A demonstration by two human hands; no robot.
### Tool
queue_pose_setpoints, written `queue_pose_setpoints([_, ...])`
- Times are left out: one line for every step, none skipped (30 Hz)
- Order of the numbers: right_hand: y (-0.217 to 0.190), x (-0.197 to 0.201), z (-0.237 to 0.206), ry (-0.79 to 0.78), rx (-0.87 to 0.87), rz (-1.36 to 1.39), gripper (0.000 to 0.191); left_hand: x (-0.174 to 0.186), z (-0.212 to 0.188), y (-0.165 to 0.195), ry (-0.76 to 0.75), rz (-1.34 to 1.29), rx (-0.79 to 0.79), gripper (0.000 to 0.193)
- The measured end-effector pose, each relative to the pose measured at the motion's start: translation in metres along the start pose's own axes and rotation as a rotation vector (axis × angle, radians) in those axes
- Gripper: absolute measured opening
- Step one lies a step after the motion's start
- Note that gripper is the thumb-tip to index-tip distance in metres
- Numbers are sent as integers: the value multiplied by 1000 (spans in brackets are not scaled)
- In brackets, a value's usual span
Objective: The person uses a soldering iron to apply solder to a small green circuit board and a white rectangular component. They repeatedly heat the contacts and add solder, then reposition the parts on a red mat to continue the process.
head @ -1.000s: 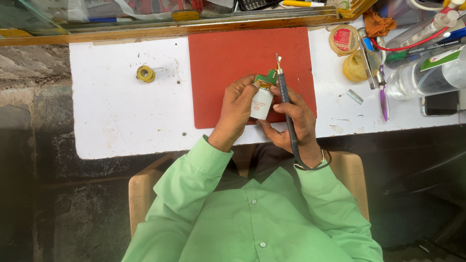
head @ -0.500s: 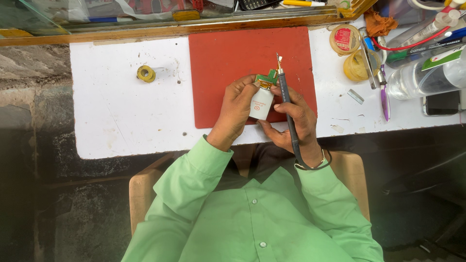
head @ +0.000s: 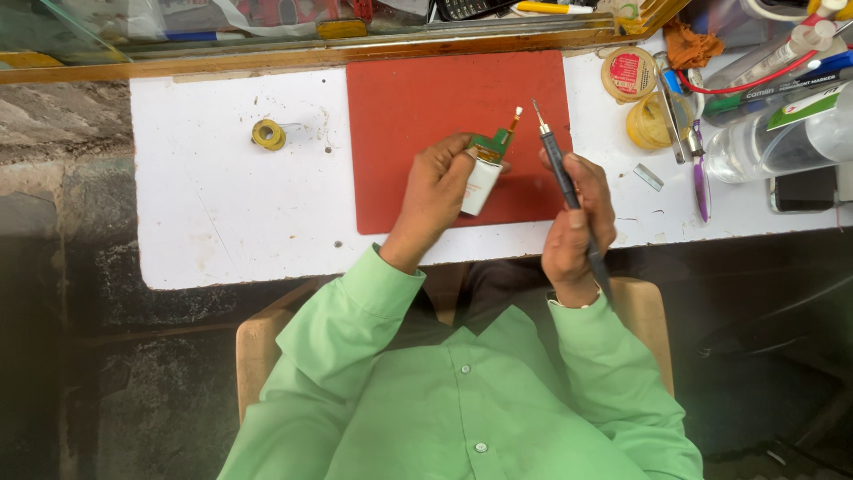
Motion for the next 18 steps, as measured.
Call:
queue_pose_setpoints([4,3,0,20,-26,62,46,4,3,3,2,33,-14,31])
queue_pose_setpoints([9,7,0,55,-77,108,42,9,6,6,5,67,-26,31])
queue_pose_setpoints([13,11,0,88,-131,154,38,14,9,7,9,63,-2,31])
queue_pose_setpoints([18,14,-1,121,-187,198,34,19,11,7,13,58,23,31])
queue_pose_setpoints([18,13,0,109,-203,192,29,23,13,7,16,54,46,31])
queue_pose_setpoints([19,11,1,98,-218,186,25,25,14,8,14,42,53,31])
queue_pose_setpoints([20,10,2,86,-234,179,23,26,14,9,11,30,60,31])
queue_pose_setpoints([19,6,4,52,-233,160,21,26,15,9,7,18,66,32])
queue_pose_setpoints([18,2,6,17,-232,141,20,26,14,10,7,39,58,31])
queue_pose_setpoints([17,-1,9,-20,-232,122,18,25,13,11,8,58,50,31])
queue_pose_setpoints([14,-5,13,-53,-200,68,17,24,13,12,9,78,42,31])
queue_pose_setpoints([12,-8,17,-87,-170,13,15,24,12,12,6,75,49,30])
queue_pose_setpoints([10,-12,21,-123,-139,-41,14,23,12,12,5,72,55,30])
queue_pose_setpoints([11,-14,24,-128,-148,-37,14,24,12,12,3,70,60,29])
queue_pose_setpoints([13,-15,27,-132,-156,-34,13,25,13,11,7,38,72,29])
queue_pose_setpoints([14,-16,30,-136,-165,-31,13,25,13,10,9,5,85,29])
queue_pose_setpoints([16,-16,32,-122,-178,-4,14,26,14,9,10,-28,97,28])
queue_pose_setpoints([17,-16,34,-109,-191,23,14,27,15,8,6,-33,111,29])
Point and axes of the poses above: each hand's wrist, its own z-axis towards the middle knuckle, its own x-axis out of the back of the hand, y = z × x, the point moved 8 cm from there along z, towards the middle knuckle, and after that the axes turned 3 degrees about -y, right-handed, at the moved point
